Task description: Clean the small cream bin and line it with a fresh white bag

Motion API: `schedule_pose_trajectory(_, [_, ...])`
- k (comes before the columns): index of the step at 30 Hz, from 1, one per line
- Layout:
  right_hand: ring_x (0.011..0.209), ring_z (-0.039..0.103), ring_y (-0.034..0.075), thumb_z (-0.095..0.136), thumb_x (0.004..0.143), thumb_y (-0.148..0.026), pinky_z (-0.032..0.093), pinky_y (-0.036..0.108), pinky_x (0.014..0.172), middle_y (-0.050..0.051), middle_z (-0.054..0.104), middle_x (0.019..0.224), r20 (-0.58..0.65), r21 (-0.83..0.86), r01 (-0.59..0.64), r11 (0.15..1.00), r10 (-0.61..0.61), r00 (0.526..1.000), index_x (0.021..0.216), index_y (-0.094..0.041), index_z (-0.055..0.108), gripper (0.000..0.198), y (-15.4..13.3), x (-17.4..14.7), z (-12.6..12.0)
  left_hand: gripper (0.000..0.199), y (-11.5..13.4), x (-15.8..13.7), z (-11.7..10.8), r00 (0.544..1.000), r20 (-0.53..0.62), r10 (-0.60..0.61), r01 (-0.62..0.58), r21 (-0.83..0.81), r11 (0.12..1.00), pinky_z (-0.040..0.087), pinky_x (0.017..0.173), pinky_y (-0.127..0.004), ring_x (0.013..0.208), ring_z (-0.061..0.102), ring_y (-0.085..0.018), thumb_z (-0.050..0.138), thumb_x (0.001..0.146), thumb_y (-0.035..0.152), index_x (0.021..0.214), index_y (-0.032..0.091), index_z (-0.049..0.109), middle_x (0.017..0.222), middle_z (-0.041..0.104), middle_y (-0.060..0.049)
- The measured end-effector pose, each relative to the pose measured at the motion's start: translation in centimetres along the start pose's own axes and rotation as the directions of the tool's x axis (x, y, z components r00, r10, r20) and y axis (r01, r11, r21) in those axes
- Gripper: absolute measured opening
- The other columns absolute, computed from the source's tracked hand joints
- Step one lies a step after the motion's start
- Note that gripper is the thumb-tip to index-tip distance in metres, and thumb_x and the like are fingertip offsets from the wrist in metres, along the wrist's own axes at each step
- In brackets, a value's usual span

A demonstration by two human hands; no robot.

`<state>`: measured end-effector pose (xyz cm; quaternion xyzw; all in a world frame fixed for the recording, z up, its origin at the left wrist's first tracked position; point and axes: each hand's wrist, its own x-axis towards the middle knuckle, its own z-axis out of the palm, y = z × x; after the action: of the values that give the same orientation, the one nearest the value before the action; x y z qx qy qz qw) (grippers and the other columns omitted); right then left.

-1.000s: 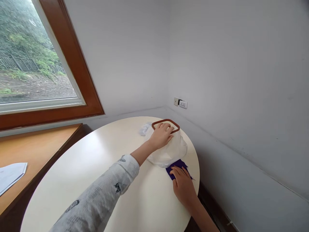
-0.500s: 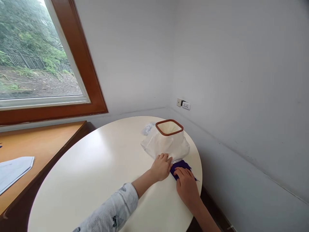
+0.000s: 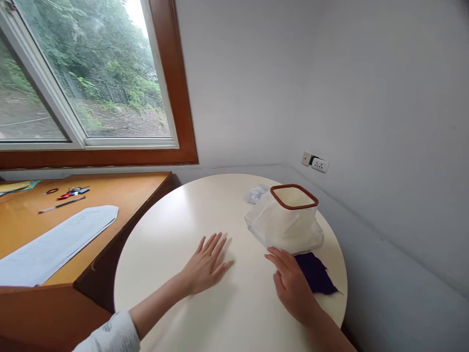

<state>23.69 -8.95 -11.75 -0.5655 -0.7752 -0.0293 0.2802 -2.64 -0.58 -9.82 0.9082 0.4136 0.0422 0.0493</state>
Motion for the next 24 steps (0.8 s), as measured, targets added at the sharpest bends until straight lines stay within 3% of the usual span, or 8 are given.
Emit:
schedule_pose_trajectory(4, [0.136,0.019,0.02,0.031,0.091,-0.03,0.019,0.042,0.111,0.006,0.025,0.147,0.242,0.037,0.169,0.985,-0.173,0.955,0.14,-0.019,0.028,0.05,-2.9,5.6,2.2,0.063,-2.6,-1.1,0.4,0.993,0.0,-0.12,0.12,0.026,0.992,0.002,0.11,-0.051,0.138,0.006,-0.027,0.02,0.089,0.056,0.143,0.029,0.003,0.15,0.007,-0.002])
schedule_pose_trajectory(6, [0.137,0.01,0.021,0.027,0.092,-0.043,0.014,0.045,0.111,0.006,0.016,0.15,0.355,0.055,0.174,0.983,-0.182,0.917,0.142,-0.021,0.019,0.055,-3.6,7.8,3.9,0.063,-3.3,-1.0,0.8,0.985,-0.014,-0.175,0.175,0.031,0.984,0.003,0.11,-0.051,0.138,0.006,-0.027,0.019,0.089,0.057,0.143,0.028,0.005,0.15,0.008,-0.003])
schedule_pose_trajectory(9, [0.138,0.007,0.021,0.019,0.092,-0.048,0.009,0.048,0.11,0.004,0.014,0.15,0.474,0.064,0.121,0.991,-0.137,0.87,0.142,-0.025,0.019,0.055,-3.9,9.6,6.3,0.063,-3.9,-0.8,1.6,0.97,-0.022,-0.243,0.243,0.035,0.969,0.005,0.11,-0.051,0.137,0.011,-0.027,0.018,0.088,0.057,0.143,0.025,0.011,0.149,0.013,-0.005])
schedule_pose_trajectory(13, [0.138,0.008,0.02,0.018,0.092,-0.048,0.005,0.048,0.11,0.002,0.015,0.15,0.494,0.067,0.094,0.993,-0.115,0.862,0.141,-0.03,0.02,0.053,-3.7,9.9,7.8,0.061,-4.3,-0.7,2.4,0.968,-0.052,-0.247,0.249,0.022,0.968,0.006,0.11,-0.051,0.137,0.015,-0.026,0.02,0.089,0.056,0.142,0.027,0.014,0.148,0.017,-0.005])
schedule_pose_trajectory(24, [0.138,0.009,0.018,0.017,0.093,-0.048,0.007,0.047,0.11,0.0,0.015,0.149,0.482,0.085,0.078,0.993,-0.109,0.869,0.141,-0.032,0.02,0.051,-3.7,9.9,7.7,0.058,-4.5,-0.8,2.4,0.97,-0.058,-0.237,0.236,-0.019,0.971,0.009,0.109,-0.051,0.137,0.016,-0.026,0.023,0.089,0.055,0.141,0.032,0.015,0.149,0.017,-0.003])
